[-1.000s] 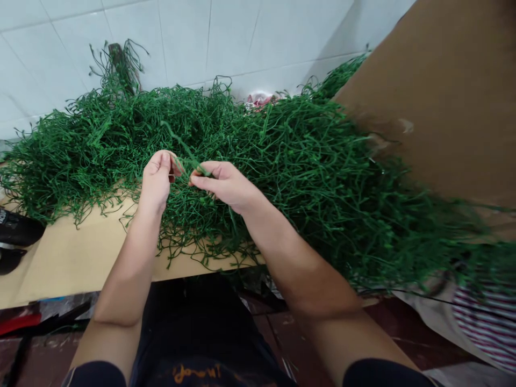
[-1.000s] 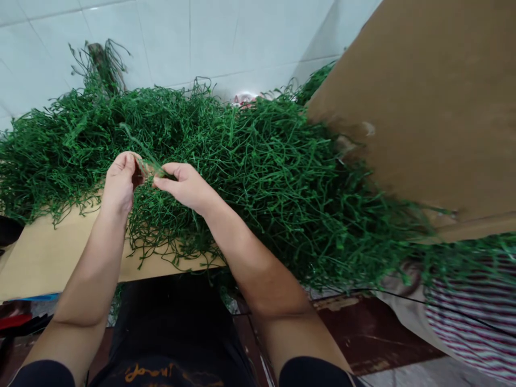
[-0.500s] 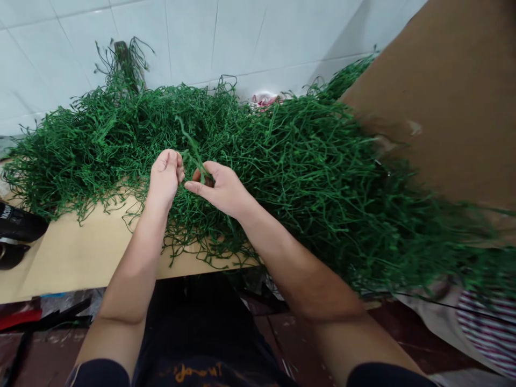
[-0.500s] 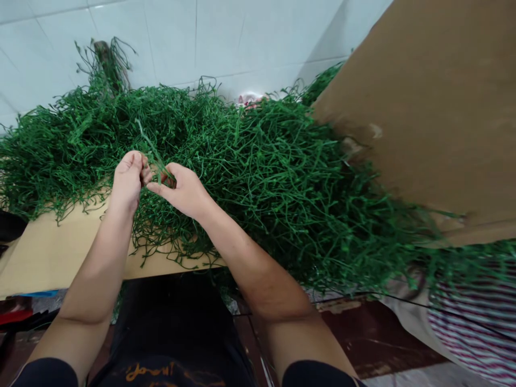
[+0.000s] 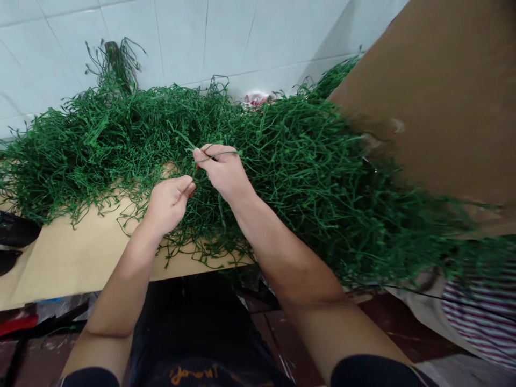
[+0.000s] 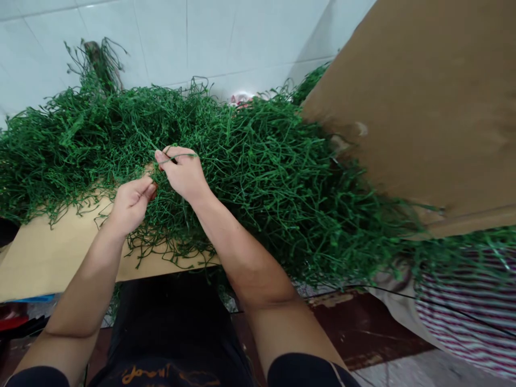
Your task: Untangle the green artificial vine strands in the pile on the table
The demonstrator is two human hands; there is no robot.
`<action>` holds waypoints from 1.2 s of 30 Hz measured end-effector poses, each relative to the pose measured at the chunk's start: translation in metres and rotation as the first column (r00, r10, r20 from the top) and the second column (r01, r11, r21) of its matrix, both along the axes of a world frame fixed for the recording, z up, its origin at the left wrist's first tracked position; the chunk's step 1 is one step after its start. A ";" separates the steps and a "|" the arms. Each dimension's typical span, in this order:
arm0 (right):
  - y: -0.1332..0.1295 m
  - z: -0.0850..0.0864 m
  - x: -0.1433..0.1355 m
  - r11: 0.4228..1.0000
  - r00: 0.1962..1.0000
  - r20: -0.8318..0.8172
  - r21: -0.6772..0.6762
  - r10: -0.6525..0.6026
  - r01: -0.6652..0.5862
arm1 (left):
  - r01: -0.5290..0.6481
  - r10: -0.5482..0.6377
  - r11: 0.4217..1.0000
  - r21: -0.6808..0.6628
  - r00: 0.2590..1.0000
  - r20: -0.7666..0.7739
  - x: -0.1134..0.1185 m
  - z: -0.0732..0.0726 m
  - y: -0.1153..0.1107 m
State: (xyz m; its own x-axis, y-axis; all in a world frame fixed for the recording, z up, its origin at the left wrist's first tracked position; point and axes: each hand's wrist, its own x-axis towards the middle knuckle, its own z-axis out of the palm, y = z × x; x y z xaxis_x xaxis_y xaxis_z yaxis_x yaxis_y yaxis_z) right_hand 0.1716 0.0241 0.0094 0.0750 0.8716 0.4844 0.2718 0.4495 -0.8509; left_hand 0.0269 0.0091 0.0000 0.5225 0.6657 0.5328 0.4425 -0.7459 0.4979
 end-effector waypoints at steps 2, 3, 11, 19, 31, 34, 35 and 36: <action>0.005 0.005 -0.004 1.000 1.000 0.003 -0.016 0.002 -0.002 | -0.022 0.024 0.997 0.076 1.000 -0.017 -0.002 0.002 -0.004; 0.008 0.007 -0.007 1.000 1.000 0.018 -0.022 -0.006 0.007 | -0.035 0.037 0.995 0.095 0.999 -0.013 -0.003 0.002 -0.005; 0.028 0.019 -0.018 0.995 0.992 0.083 -0.009 -0.095 0.096 | -0.049 0.094 0.987 -0.152 0.949 0.300 -0.014 -0.001 0.006; 0.002 0.014 -0.015 0.993 0.960 0.272 -0.075 -0.072 0.095 | -0.234 0.244 0.968 -0.085 0.959 0.141 -0.019 0.015 0.018; -0.003 0.007 -0.014 0.991 0.949 0.291 -0.025 -0.122 0.135 | -0.165 0.234 0.970 -0.180 0.843 0.484 -0.007 0.014 0.029; 0.002 0.011 -0.021 0.968 0.931 0.274 -0.003 -0.241 0.252 | -0.100 0.181 0.980 -0.173 0.808 0.560 0.003 0.009 0.024; 0.006 0.013 -0.024 0.961 0.923 0.273 0.023 -0.273 0.277 | -0.081 0.155 0.985 -0.156 0.812 0.562 0.006 0.008 0.020; 0.011 0.015 -0.025 0.955 0.916 0.273 0.053 -0.295 0.292 | -0.073 0.136 0.988 -0.133 0.809 0.571 0.008 0.009 0.013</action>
State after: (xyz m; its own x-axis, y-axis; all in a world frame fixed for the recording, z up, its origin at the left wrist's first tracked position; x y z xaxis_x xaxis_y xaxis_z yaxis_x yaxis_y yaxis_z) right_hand 0.1464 0.0356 0.0245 0.1893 0.8254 0.5318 0.6150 0.3225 -0.7196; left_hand 0.0351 0.0225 0.0086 0.0638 0.7644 0.6416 0.1221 -0.6441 0.7552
